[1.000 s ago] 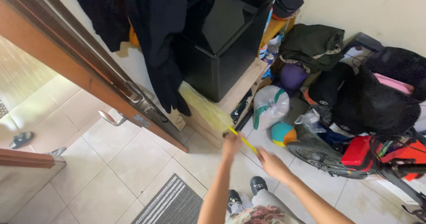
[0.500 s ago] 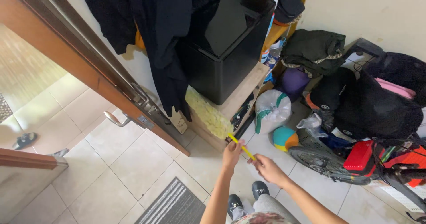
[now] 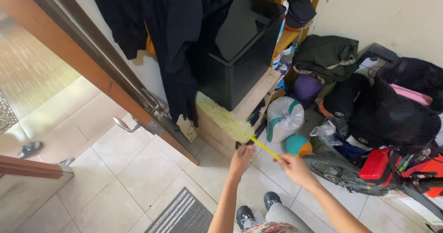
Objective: Dusting off table, boxes, shelves, and small computer equipment with a feather duster.
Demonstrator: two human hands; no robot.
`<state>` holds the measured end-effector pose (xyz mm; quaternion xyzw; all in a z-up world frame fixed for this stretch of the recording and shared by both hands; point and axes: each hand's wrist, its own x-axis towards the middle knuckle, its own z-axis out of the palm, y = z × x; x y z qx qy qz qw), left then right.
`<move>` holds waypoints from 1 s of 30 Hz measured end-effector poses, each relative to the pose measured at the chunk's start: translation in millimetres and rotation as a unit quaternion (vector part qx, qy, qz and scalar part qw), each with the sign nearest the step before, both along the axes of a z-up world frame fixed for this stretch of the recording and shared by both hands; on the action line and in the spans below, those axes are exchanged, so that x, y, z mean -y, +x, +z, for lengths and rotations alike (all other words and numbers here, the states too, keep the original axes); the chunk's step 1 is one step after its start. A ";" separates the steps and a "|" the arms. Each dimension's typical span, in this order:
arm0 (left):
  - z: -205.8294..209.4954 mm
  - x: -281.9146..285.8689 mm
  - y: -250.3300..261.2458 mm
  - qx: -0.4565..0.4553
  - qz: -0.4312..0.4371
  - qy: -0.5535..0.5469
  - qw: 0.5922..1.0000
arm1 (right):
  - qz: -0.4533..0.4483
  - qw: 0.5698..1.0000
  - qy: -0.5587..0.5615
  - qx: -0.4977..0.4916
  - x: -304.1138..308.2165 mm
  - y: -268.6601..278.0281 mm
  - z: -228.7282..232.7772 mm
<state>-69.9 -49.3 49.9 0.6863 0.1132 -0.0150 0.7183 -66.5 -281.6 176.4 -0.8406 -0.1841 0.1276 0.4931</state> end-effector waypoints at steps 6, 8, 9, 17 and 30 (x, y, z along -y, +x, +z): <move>45.4 -34.8 5.5 0.045 0.024 -0.061 0.997 | -0.059 0.985 -0.160 -0.032 26.3 14.8 98.3; 112.9 -43.1 17.3 0.023 0.077 -0.018 0.997 | -0.069 0.991 -0.110 -0.014 25.3 18.8 119.1; 109.3 -47.2 22.7 0.024 0.077 -0.017 0.997 | -0.069 0.992 -0.109 -0.014 24.8 20.4 114.7; 94.9 -70.3 21.5 0.103 0.027 0.004 0.994 | -0.040 0.981 -0.188 -0.028 77.7 52.5 30.0; 213.9 -116.3 40.7 0.270 0.250 -0.022 0.929 | -0.078 0.984 -0.156 0.023 113.8 50.5 91.1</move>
